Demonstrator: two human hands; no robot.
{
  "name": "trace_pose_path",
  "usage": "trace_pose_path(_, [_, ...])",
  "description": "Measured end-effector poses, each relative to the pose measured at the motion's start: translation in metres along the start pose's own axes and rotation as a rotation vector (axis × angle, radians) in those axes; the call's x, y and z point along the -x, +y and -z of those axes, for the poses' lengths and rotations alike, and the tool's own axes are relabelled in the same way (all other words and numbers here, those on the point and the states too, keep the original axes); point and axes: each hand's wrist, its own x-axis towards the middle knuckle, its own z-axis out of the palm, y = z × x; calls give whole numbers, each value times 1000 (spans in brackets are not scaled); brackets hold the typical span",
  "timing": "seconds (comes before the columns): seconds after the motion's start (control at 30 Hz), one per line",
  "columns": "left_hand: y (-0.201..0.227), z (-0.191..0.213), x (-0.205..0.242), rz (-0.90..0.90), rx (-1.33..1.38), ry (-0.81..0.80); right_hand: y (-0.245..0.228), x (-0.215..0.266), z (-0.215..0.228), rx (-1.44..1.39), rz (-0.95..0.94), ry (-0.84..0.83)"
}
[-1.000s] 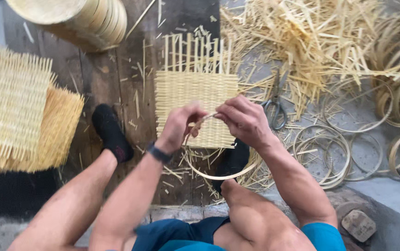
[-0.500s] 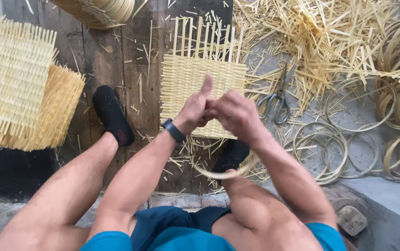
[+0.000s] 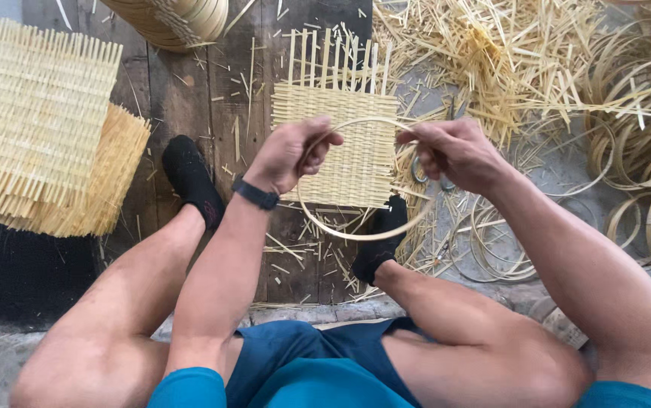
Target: The person weaves bamboo strips into a circular mat, places it into a wooden frame, and uses large shears to trim the excess bamboo strips from around the edge of the frame.
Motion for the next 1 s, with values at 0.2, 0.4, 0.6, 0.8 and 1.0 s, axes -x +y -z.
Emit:
trace_pose_path(0.2, [7, 5, 8, 22, -65, 195, 17, -31, -14, -163, -13, -49])
trace_pose_path(0.4, [-6, 40, 2, 44, -25, 233, 30, -41, -27, -254, -10, -93])
trace_pose_path(0.6, [-28, 67, -11, -71, 376, 367, 50, -49, -35, -123, 58, 117])
trace_pose_path(0.8, [-94, 112, -55, -250, 46, 660, 117, -97, -41, 57, -4, 499])
trace_pose_path(1.0, [-117, 152, -76, -484, -1175, 868, 161, -129, -54, 463, 133, 700])
